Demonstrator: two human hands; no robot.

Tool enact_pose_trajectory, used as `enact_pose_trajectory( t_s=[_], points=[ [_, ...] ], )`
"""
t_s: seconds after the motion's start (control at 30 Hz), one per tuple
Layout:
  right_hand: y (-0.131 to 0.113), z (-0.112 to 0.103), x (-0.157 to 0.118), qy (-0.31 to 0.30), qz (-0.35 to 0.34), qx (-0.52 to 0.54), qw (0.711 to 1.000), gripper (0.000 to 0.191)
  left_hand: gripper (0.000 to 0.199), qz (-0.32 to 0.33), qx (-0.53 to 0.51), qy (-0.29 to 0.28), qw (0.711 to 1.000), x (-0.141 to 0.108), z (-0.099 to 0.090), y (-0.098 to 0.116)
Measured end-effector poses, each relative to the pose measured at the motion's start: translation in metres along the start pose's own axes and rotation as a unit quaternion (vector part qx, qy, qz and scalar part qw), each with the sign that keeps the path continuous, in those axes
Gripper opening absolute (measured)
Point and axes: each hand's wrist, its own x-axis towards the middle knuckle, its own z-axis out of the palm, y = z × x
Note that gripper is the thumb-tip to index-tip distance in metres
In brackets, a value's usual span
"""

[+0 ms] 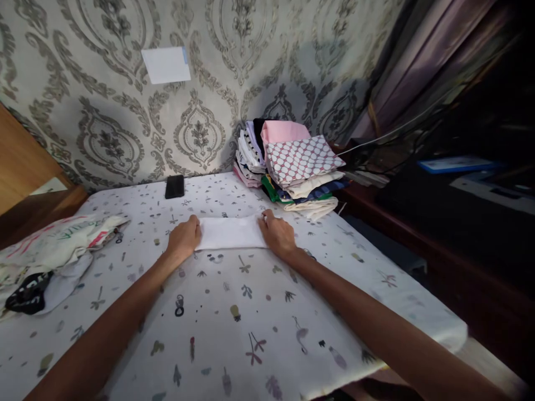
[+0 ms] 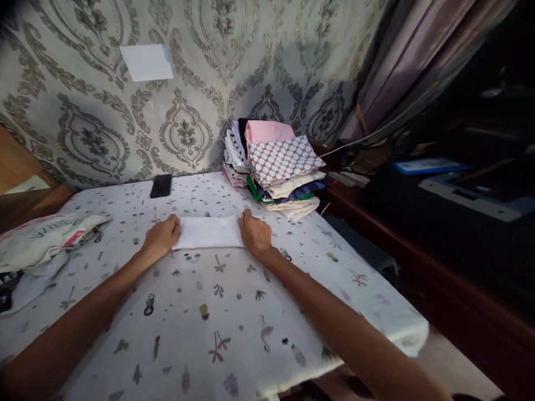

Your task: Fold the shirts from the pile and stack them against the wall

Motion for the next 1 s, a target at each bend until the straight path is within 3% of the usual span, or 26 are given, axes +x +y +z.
enact_pose_trajectory(
  t_s=[0.1, 0.17, 0.23, 0.33, 0.47, 0.57, 0.7, 0.77, 0.83, 0.9, 1.0],
  points=[
    [0.010, 0.001, 0.002, 0.041, -0.035, 0.023, 0.998, 0.037, 0.026, -0.017, -0.008, 0.000, 1.000, -0.002, -0.005, -0.002],
    [0.013, 0.000, 0.007, 0.076, -0.094, 0.018, 0.993, 0.041, 0.035, -0.026, -0.019, -0.001, 0.999, -0.001, -0.007, -0.003],
    [0.010, -0.003, 0.015, 0.065, -0.180, 0.012, 0.982, 0.044, 0.036, -0.019, -0.029, -0.011, 0.999, -0.001, -0.008, -0.003],
    [-0.009, -0.008, 0.030, -0.054, -0.293, 0.043, 0.954, 0.062, 0.026, 0.028, -0.083, -0.013, 0.996, -0.002, -0.005, 0.001],
    [-0.046, -0.018, 0.051, -0.215, -0.341, 0.129, 0.906, 0.094, 0.019, 0.109, -0.226, -0.006, 0.968, -0.012, -0.011, 0.012],
    [-0.062, -0.032, 0.059, -0.320, -0.345, 0.174, 0.865, 0.076, 0.019, 0.165, -0.276, 0.008, 0.947, -0.023, -0.026, 0.021],
    [-0.062, -0.058, 0.047, -0.406, -0.248, 0.287, 0.831, 0.043, 0.024, 0.171, -0.340, 0.045, 0.924, -0.033, -0.047, 0.032],
    [-0.058, -0.070, 0.034, -0.400, -0.209, 0.366, 0.814, 0.041, 0.037, 0.125, -0.428, 0.076, 0.892, -0.036, -0.051, 0.039],
    [-0.057, -0.079, 0.021, -0.358, -0.187, 0.455, 0.793, 0.043, 0.054, 0.087, -0.537, 0.067, 0.837, -0.039, -0.050, 0.048],
    [-0.058, -0.085, 0.010, -0.288, -0.155, 0.552, 0.767, 0.048, 0.069, 0.071, -0.634, -0.005, 0.770, -0.045, -0.043, 0.060],
    [-0.058, -0.090, 0.004, -0.159, -0.079, 0.681, 0.711, 0.049, 0.068, 0.031, -0.711, -0.153, 0.686, -0.055, -0.028, 0.080]
  ],
)
